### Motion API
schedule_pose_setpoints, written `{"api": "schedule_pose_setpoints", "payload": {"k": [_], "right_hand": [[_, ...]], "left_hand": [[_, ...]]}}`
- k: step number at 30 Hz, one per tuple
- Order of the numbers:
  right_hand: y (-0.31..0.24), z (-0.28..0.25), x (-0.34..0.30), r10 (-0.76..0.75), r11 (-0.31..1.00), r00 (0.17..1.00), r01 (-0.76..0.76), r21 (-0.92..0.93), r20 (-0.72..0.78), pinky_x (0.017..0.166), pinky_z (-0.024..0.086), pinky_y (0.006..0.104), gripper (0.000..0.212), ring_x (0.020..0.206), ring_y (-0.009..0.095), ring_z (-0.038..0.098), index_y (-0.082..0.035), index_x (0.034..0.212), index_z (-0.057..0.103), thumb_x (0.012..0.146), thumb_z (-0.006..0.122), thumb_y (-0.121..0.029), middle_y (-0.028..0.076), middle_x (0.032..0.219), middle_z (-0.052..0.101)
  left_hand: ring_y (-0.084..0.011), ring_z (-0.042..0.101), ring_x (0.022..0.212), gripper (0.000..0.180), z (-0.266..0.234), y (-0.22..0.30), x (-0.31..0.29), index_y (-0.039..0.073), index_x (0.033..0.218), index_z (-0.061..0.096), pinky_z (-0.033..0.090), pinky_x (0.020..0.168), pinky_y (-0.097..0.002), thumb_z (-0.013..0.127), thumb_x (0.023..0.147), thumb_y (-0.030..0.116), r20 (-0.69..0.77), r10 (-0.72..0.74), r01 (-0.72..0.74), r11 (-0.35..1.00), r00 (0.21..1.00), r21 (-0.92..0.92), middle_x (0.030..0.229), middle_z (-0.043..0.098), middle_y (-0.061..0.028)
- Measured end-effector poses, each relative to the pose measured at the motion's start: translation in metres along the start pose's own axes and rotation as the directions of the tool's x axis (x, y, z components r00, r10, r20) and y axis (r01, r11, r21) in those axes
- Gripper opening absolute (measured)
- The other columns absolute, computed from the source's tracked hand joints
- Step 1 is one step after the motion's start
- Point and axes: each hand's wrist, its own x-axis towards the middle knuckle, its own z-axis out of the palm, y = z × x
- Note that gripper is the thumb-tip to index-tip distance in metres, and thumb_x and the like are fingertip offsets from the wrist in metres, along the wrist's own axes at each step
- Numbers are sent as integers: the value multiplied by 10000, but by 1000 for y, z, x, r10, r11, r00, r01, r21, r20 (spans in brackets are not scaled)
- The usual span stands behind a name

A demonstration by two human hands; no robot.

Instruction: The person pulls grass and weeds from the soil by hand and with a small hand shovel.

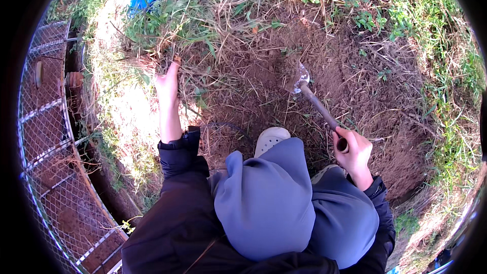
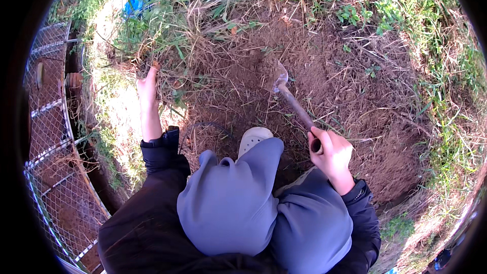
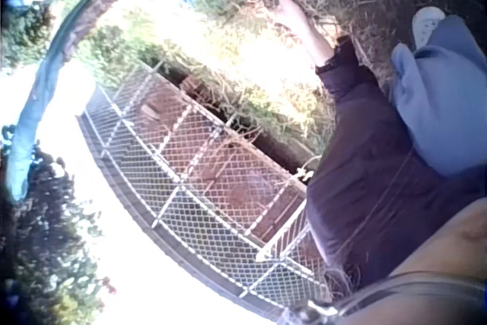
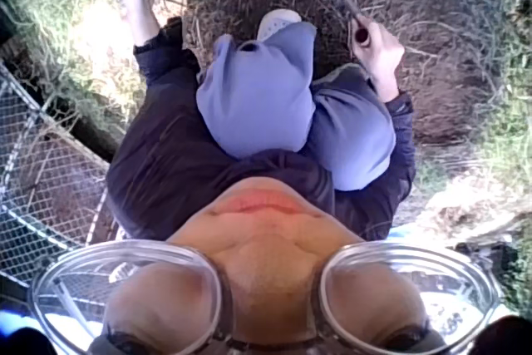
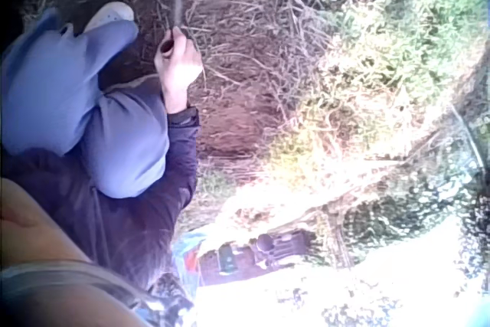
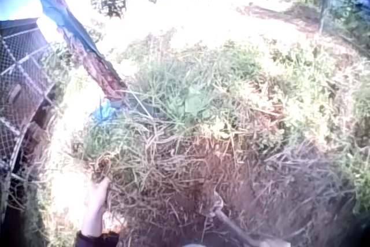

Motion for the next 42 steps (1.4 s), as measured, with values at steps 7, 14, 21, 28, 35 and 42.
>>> {"api": "schedule_pose_setpoints", "payload": {"k": [7, 14, 21, 28, 35, 42], "right_hand": [[-3, 75, 91, 54, 998, 998, -54, 12, -27, 439, 448, 339, 110, 485, 236, 575, -115, 792, 569, 765, 649, -185, 55, 576, 563], [-4, 87, 39, 201, 976, 979, -199, 87, -11, 462, 474, 367, 139, 517, 257, 591, -132, 879, 576, 769, 634, -193, 69, 607, 576], [9, 26, -11, 229, 972, 973, -226, 66, -40, 442, 460, 355, 165, 483, 245, 576, -134, 882, 581, 753, 659, -202, 53, 579, 566], [18, 8, -47, 246, 964, 967, -238, 122, -62, 476, 483, 312, 182, 532, 212, 610, -102, 858, 607, 709, 707, -136, 56, 630, 610], [0, 85, 57, 135, 985, 990, -129, 110, -44, 458, 464, 378, 137, 505, 265, 589, -105, 806, 556, 782, 620, -224, 72, 595, 584], [9, 39, -5, 366, 910, 931, -354, 217, -13, 489, 490, 340, 170, 569, 237, 625, -119, 875, 615, 747, 682, -208, 67, 629, 617]], "left_hand": [[-164, 588, 911, 330, 49, 19, -1, -34, 1031, 582, 434, 854, -302, 691, 743, 82, 69, 210, -208, 977, 975, -38, 1014, 634, -95], [-462, 474, 1099, 1169, 186, -27, -12, 35, 1416, 128, 409, 923, -479, 775, 576, 529, 330, 265, -411, 735, 906, 539, 1273, 374, -334], [-381, 585, 941, 766, 247, -56, 9, 69, 1231, 440, 461, 834, -416, 777, 612, 371, 183, 31, -119, 862, 983, 492, 1066, 599, -196], [-157, 584, 772, 332, 178, -90, 13, 16, 1042, 572, 479, 641, -340, 621, 837, 272, 390, -265, 413, 834, 882, -367, 949, 617, -102], [-231, 593, 890, 318, 108, -127, 16, 92, 1071, 582, 514, 758, -397, 552, 870, 337, 506, -345, 589, 656, 790, -473, 1029, 607, -64], [-243, 525, 1017, 403, 101, -55, -36, 94, 1093, 567, 423, 862, -421, 536, 845, 409, 326, -284, 427, 704, 902, -568, 1115, 570, -98]]}}
